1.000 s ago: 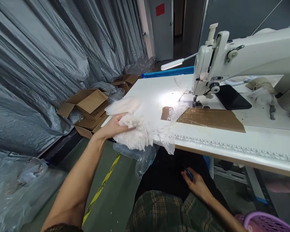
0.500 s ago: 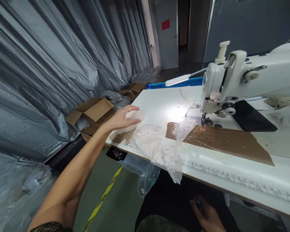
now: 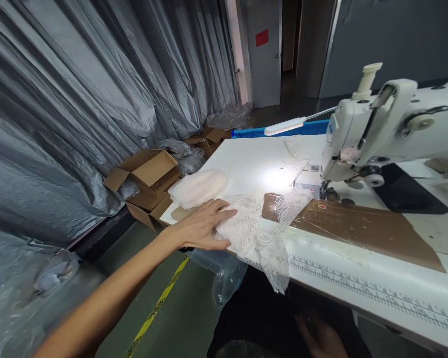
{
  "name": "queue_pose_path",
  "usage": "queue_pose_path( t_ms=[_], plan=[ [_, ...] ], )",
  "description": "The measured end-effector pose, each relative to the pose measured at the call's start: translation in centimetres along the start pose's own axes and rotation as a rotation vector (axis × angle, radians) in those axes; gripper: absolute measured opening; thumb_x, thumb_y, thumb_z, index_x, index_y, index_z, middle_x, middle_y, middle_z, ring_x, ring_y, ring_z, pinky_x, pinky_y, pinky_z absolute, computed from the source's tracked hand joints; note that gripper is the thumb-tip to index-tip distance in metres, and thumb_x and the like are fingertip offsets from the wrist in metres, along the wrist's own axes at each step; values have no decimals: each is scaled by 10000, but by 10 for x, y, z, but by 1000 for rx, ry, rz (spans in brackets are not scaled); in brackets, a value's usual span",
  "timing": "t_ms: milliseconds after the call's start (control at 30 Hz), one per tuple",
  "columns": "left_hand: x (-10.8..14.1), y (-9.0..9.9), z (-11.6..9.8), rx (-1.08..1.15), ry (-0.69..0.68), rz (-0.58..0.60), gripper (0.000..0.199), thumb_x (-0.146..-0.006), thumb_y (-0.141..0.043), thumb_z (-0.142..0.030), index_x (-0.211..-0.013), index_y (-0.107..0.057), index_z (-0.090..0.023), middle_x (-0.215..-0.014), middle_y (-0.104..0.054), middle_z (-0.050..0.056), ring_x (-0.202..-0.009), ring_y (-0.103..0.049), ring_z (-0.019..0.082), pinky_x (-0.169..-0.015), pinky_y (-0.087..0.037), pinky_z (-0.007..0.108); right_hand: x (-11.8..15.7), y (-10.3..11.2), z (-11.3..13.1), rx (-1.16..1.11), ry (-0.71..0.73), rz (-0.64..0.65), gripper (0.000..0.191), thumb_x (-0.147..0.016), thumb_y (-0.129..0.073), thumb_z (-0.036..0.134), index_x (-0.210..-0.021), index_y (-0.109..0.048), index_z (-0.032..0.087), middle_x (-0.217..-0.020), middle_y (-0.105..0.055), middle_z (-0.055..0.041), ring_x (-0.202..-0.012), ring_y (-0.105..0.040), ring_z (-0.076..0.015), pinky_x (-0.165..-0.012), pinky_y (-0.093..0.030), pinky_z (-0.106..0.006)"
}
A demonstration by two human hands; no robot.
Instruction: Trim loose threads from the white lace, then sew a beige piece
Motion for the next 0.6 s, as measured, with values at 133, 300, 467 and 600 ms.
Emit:
queue_pose_path(
  t_ms=[133, 300, 467, 600],
  plan=[
    [-10, -10, 5, -78, 0, 5, 509, -860, -511, -315, -1364, -462, -266, -1350, -451, 126, -1136, -505, 289, -883, -459, 398, 5, -8, 0, 40, 34, 10, 359, -809, -404, 544, -723, -597, 255, -636, -655, -37, -587, -641, -238, -584, -456, -325],
    [-43, -12, 6, -176, -27, -85, 447, -912, -444, -273, -1356, -472, -228, -1341, -466, 142, -1200, -471, 289, -969, -425, 429, -1, -14, 2, 57, 92, 96, 300, -827, -435, 483, -757, -579, 230, -678, -659, -33, -632, -645, -216, -598, -440, -295],
    [-66, -1, -1, -237, 36, -101, 459, -878, -452, -242, -1325, -488, -146, -1345, -473, 182, -1219, -472, 321, -1002, -404, 478, 10, -1, 24, 76, 167, 51, 276, -867, -416, 438, -766, -542, 215, -688, -637, -26, -637, -611, -192, -636, -437, -292],
    [-42, 21, -39, -256, -43, -241, 460, -900, -393, -270, -1352, -424, -194, -1412, -421, 152, -1259, -441, 327, -980, -418, 499, 19, 16, 39, 5, 171, 53, 243, -870, -453, 393, -753, -534, 196, -666, -608, -9, -603, -567, -151, -596, -422, -256]
  ],
)
Point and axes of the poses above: each hand's wrist, its own x-axis away from the middle knuckle, its own y-axis out of the back of the hand, z = x × y, the point moved 10 cm from there along -x, towards the middle knuckle
